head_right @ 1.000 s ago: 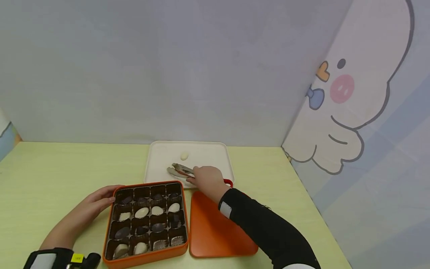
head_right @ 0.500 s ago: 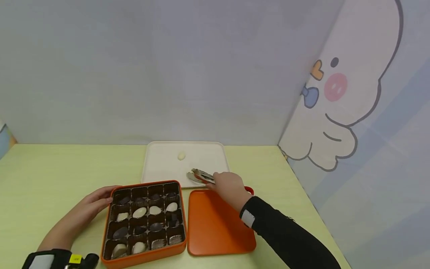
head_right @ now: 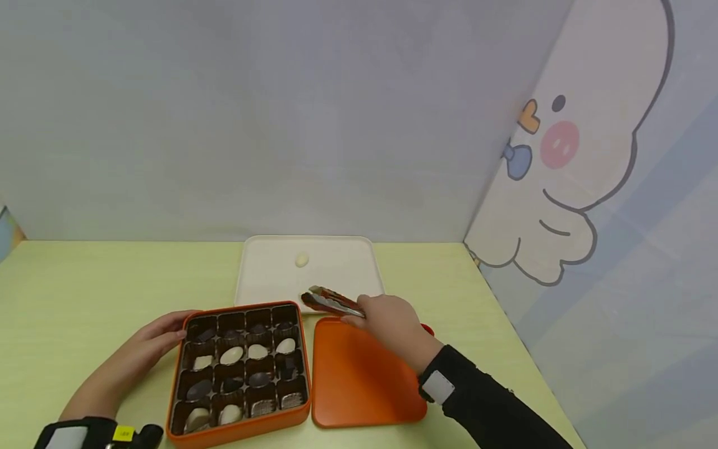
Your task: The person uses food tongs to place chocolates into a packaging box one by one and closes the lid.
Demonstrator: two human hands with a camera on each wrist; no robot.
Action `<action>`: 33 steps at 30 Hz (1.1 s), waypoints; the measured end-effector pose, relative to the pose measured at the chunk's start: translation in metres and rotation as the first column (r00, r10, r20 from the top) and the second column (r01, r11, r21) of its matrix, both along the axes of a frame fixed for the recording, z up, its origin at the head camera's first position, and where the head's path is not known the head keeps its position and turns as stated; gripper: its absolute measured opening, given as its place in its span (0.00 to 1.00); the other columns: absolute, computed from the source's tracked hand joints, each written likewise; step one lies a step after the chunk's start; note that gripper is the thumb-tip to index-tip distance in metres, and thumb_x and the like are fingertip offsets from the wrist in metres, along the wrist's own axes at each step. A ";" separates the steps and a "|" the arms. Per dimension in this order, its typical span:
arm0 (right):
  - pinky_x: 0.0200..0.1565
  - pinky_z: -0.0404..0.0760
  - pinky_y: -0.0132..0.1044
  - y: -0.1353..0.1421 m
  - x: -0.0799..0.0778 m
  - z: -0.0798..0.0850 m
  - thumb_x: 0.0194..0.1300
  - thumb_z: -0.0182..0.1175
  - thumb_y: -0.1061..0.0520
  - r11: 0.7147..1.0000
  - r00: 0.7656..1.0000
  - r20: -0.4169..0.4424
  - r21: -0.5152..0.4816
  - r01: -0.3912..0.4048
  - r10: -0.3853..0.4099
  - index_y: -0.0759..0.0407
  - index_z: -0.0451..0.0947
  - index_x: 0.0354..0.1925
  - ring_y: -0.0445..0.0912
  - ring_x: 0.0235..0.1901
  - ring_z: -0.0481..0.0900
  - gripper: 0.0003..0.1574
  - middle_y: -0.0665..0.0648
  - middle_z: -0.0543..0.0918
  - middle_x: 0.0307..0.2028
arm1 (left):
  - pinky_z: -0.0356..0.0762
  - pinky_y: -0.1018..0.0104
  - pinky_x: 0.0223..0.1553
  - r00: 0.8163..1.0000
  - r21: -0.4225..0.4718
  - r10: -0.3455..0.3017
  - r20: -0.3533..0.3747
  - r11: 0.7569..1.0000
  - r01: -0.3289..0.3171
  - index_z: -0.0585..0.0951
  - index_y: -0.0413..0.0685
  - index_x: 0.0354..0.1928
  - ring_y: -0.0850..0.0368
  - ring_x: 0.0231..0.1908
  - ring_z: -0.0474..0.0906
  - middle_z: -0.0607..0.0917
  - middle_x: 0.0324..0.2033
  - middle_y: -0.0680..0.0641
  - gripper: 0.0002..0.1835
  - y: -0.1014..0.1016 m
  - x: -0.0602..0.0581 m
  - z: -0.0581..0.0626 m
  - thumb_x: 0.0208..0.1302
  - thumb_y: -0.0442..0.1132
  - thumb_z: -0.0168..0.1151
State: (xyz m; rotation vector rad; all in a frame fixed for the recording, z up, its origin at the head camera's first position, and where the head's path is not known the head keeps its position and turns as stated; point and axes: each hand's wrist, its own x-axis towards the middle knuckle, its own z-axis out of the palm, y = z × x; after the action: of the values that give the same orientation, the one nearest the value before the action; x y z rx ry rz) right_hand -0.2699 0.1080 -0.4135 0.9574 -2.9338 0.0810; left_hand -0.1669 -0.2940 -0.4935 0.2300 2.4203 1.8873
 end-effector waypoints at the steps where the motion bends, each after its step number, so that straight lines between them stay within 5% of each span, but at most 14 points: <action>1: 0.17 0.64 0.33 -0.002 0.007 0.006 0.57 0.54 0.34 1.000 0.999 0.026 -0.021 -0.019 0.020 0.49 0.70 0.28 0.40 0.14 0.64 0.21 0.46 0.69 0.14 | 0.56 0.41 0.57 1.000 0.002 0.000 0.003 1.000 0.000 0.64 0.47 0.61 0.49 0.55 0.63 0.69 0.56 0.39 0.23 0.000 0.000 0.000 0.67 0.47 0.48; 6: 0.16 0.57 0.32 -0.011 0.042 0.026 0.56 0.51 0.30 0.991 0.985 0.103 -0.015 -0.136 0.137 0.47 0.67 0.25 0.38 0.13 0.61 0.24 0.44 0.63 0.13 | 0.55 0.41 0.57 1.000 0.013 0.004 0.014 1.000 -0.005 0.64 0.46 0.61 0.52 0.55 0.63 0.69 0.57 0.39 0.23 0.000 0.001 0.001 0.67 0.47 0.48; 13: 0.14 0.55 0.29 -0.016 0.068 0.027 0.56 0.48 0.28 0.964 0.959 0.107 0.003 -0.266 0.264 0.47 0.65 0.23 0.36 0.11 0.60 0.26 0.43 0.61 0.11 | 0.55 0.39 0.58 1.000 0.018 -0.001 0.010 1.000 0.001 0.63 0.45 0.62 0.52 0.56 0.63 0.68 0.58 0.38 0.23 0.000 0.002 0.001 0.68 0.46 0.47; 19: 0.13 0.51 0.29 -0.014 0.076 0.023 0.55 0.50 0.29 0.936 0.930 0.114 -0.030 -0.349 0.351 0.46 0.64 0.24 0.35 0.10 0.57 0.25 0.42 0.58 0.10 | 0.55 0.41 0.57 1.000 0.015 0.000 0.016 1.000 0.000 0.63 0.45 0.61 0.52 0.55 0.63 0.68 0.57 0.38 0.24 0.001 0.002 0.001 0.68 0.46 0.47; 33: 0.12 0.50 0.27 -0.014 0.084 0.020 0.54 0.51 0.29 0.899 0.905 0.105 0.110 -0.423 0.413 0.45 0.63 0.22 0.36 0.08 0.54 0.25 0.42 0.55 0.09 | 0.53 0.39 0.58 1.000 0.032 -0.006 0.014 0.999 0.005 0.63 0.46 0.61 0.54 0.55 0.63 0.68 0.57 0.39 0.23 -0.002 0.001 0.000 0.67 0.46 0.48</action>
State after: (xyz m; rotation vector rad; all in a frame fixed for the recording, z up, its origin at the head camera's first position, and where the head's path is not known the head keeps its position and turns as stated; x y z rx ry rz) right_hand -0.1862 0.0943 -0.3931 1.6294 -2.7709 -0.0595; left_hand -0.1662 -0.2956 -0.4937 0.2240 2.3793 1.9200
